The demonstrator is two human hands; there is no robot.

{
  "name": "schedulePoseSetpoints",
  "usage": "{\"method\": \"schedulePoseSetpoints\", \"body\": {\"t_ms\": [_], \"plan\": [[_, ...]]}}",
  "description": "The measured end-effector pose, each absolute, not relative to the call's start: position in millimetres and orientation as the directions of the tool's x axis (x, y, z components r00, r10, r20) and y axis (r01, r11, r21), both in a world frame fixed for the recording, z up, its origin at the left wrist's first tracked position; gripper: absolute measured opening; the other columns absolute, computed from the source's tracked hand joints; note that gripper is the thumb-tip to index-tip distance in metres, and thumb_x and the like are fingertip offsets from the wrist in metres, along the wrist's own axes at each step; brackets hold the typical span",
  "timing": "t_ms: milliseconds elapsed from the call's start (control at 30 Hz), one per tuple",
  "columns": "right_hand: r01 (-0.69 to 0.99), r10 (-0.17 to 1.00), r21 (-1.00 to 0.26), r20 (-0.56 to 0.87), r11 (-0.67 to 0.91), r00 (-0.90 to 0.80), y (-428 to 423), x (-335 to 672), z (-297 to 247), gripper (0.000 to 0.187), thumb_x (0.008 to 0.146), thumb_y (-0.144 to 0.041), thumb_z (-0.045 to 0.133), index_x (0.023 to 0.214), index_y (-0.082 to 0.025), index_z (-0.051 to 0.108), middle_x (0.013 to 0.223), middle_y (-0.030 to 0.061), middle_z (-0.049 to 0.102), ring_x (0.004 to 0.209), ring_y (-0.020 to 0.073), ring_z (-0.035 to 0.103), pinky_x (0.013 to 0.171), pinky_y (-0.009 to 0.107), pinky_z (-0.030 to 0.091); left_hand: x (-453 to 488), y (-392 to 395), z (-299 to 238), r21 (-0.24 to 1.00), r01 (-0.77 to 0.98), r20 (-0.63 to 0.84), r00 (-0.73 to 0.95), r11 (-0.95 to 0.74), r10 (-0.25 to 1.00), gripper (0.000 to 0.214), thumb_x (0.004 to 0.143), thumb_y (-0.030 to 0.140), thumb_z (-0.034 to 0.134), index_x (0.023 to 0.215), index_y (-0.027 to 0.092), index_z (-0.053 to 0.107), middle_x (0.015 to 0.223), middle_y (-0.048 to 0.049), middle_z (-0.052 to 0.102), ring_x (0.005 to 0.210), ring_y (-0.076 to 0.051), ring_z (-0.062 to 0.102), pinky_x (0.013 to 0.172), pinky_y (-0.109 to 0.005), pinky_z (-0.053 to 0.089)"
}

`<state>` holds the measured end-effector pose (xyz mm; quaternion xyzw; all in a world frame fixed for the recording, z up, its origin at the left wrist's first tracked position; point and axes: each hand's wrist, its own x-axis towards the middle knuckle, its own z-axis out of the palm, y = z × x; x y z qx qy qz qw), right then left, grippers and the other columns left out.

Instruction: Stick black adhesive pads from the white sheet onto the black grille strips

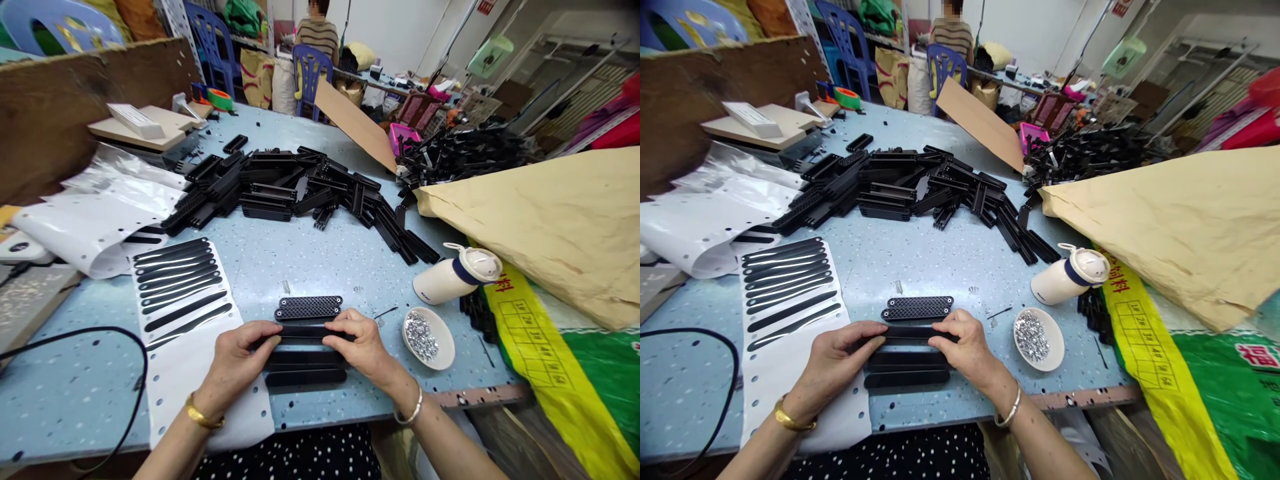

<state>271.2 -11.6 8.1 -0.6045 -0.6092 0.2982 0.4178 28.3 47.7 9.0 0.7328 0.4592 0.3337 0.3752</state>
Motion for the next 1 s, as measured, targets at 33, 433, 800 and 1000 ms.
{"method": "schedulePoseSetpoints", "body": {"t_ms": [33,433,800,1000], "plan": [[0.494,0.986,-0.864,0.152,0.096,0.073,-11,272,8,0.023,0.072,-0.016,0.077,0.093,-0.025,0.077,0.082,0.0029,0.068,0.076,0.0171,0.065,0.069,0.032,0.054,28,48,9,0.856,0.420,0.150,0.354,-0.300,0.923,0.015,0.082,0.027,0.063,0.088,0.022,0.075,0.088,-0.0029,0.079,0.081,-0.020,0.074,0.080,-0.035,0.061],[0.618,0.965,-0.785,0.189,0.038,0.181,-31,297,23,0.013,0.081,-0.017,0.061,0.087,-0.017,0.073,0.073,0.0046,0.068,0.061,0.0164,0.061,0.057,0.029,0.050,28,53,10,0.835,0.435,0.152,0.406,-0.336,0.901,0.014,0.082,0.027,0.061,0.090,0.024,0.073,0.084,0.0002,0.076,0.076,-0.019,0.072,0.069,-0.029,0.058],[0.680,0.956,-0.730,0.241,0.063,0.169,-13,273,1,0.026,0.088,-0.028,0.059,0.066,-0.019,0.071,0.060,0.0018,0.062,0.056,0.0138,0.057,0.054,0.025,0.043,31,54,17,0.816,0.480,0.103,0.425,-0.321,0.899,0.016,0.082,0.027,0.058,0.089,0.023,0.072,0.085,-0.0006,0.077,0.076,-0.019,0.071,0.070,-0.030,0.057],[0.762,0.950,-0.645,0.270,0.059,0.155,-11,268,1,0.036,0.093,-0.033,0.052,0.067,-0.019,0.071,0.059,0.0026,0.061,0.056,0.0141,0.057,0.056,0.025,0.041,32,53,23,0.802,0.500,0.087,0.444,-0.327,0.892,0.018,0.081,0.024,0.055,0.088,0.020,0.071,0.084,-0.0021,0.076,0.075,-0.019,0.070,0.070,-0.031,0.055]]}}
